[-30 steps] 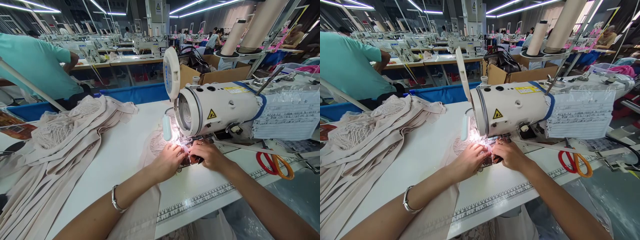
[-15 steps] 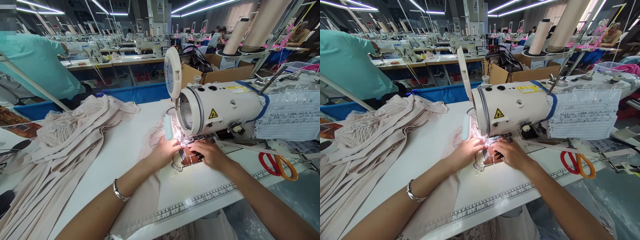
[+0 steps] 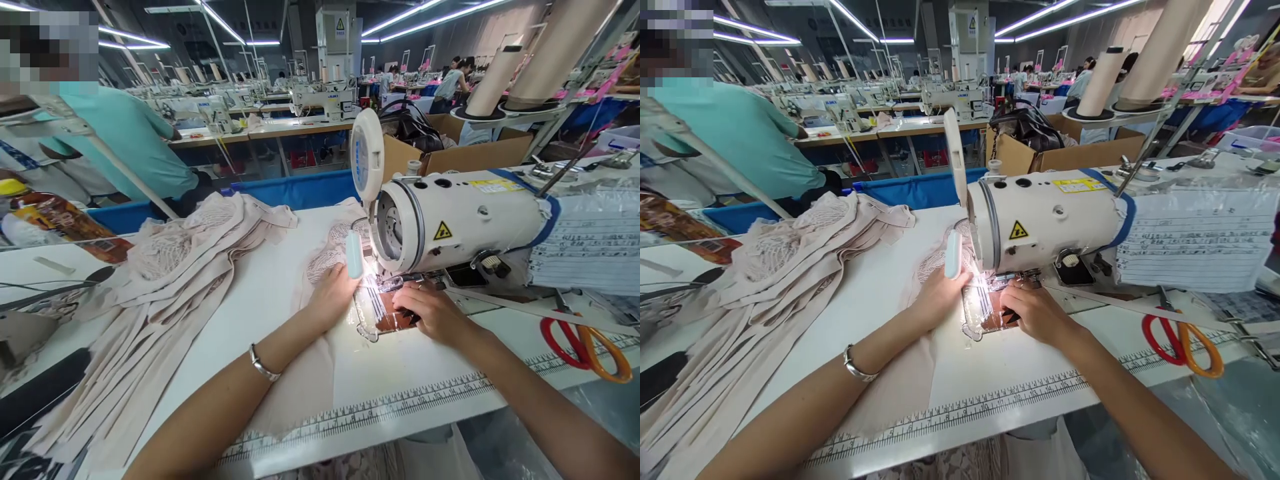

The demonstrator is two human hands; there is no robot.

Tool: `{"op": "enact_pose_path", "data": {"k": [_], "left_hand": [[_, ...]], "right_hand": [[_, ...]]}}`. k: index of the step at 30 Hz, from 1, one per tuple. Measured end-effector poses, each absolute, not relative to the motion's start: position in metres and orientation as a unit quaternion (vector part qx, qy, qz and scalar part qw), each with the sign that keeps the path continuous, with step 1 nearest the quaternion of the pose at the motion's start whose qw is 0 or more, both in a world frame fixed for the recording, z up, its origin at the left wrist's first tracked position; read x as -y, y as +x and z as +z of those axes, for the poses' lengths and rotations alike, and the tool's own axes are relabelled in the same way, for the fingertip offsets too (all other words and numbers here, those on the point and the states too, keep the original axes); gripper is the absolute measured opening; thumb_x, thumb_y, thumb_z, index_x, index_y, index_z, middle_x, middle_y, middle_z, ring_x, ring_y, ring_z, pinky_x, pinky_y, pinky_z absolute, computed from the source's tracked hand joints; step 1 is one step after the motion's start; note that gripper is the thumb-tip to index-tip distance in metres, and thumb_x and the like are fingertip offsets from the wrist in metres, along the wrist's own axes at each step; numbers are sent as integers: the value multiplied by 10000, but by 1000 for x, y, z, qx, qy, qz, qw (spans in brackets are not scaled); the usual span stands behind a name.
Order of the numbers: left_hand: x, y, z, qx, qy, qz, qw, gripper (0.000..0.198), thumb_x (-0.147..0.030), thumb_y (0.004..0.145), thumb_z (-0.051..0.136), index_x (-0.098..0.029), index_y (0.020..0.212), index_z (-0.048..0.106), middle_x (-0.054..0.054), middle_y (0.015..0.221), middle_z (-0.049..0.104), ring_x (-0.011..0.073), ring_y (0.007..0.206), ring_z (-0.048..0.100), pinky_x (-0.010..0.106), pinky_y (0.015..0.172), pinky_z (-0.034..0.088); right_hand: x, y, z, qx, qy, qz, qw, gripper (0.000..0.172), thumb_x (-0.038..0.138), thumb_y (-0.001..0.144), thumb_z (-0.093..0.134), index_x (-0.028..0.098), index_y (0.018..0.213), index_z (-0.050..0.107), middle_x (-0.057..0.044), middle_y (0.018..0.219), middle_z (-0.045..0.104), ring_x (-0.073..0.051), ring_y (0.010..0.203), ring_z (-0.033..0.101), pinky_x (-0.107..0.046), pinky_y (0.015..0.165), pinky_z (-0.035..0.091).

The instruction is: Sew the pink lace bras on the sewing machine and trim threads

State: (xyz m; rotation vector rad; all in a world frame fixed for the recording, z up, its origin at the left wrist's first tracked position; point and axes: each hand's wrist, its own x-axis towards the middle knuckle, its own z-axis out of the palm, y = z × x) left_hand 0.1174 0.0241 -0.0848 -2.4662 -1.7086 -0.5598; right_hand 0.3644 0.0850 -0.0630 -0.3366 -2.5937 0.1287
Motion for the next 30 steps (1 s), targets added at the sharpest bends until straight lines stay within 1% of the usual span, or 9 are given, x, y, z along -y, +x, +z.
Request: {"op": "enact_pose_path", "data": {"k": [5,10,15,19,21,24,26,28,30], "left_hand": [[-3,57,-71,662,-725,-171,83,439,-361,965,491,-136,1341,465,201,1352,557,346,1223,506,501,957,466],[64,-46,-20,884,-391,-160,201,486,-273,944,445,-32,1366,421,292,1431,422,418,1338,394,571,1064,359],[110,-92,4,912,-386,-63,124,291,-109,786,520,-112,1046,651,221,1273,554,372,1150,548,472,906,486],[105,-96,14,893,-428,-46,134,156,-98,669,609,-137,808,668,213,1196,594,414,1236,471,515,997,409],[100,-94,21,888,-428,-59,159,157,-93,664,609,-124,807,666,233,1174,599,426,1238,464,537,1008,378],[100,-83,35,876,-392,-123,251,177,-96,756,541,-114,892,653,256,1272,551,421,1259,446,558,1001,347],[109,-64,44,812,-390,-211,379,134,-97,810,498,-150,816,620,224,1239,579,376,1208,498,554,986,347],[122,-33,50,659,-443,-299,530,165,-88,816,506,-182,685,540,152,1081,642,295,1085,585,502,945,399],[137,7,51,472,-532,-350,610,177,-47,779,533,-180,666,501,83,1025,659,227,1028,643,406,873,479]], "right_hand": [[-67,371,-53,969,-94,72,218,375,-67,626,375,241,759,545,-43,760,610,-227,740,558,-342,618,453],[-47,391,-70,951,-84,103,279,433,-54,602,371,252,862,532,-35,809,637,-228,709,577,-355,594,453],[-34,395,-82,944,-98,102,298,410,-33,644,384,262,882,539,-24,817,647,-228,731,618,-385,751,504],[-28,395,-84,944,-108,87,300,397,-38,651,383,255,862,546,-24,808,650,-219,710,619,-375,743,503],[-26,396,-83,946,-114,84,293,403,-51,647,375,245,854,555,-26,813,652,-210,717,619,-357,719,503],[-21,399,-76,942,-111,89,304,427,-64,687,364,232,898,586,-39,870,664,-201,797,642,-330,742,518],[-13,398,-66,926,-111,102,345,427,-62,765,381,232,965,617,-52,939,673,-190,865,660,-302,767,533],[0,393,-50,896,-122,127,408,392,-40,845,435,243,1013,648,-63,1010,670,-177,921,670,-274,792,544],[14,384,-29,857,-130,177,466,360,-15,886,476,254,1007,683,-78,1090,654,-184,1002,664,-279,835,547]]}}
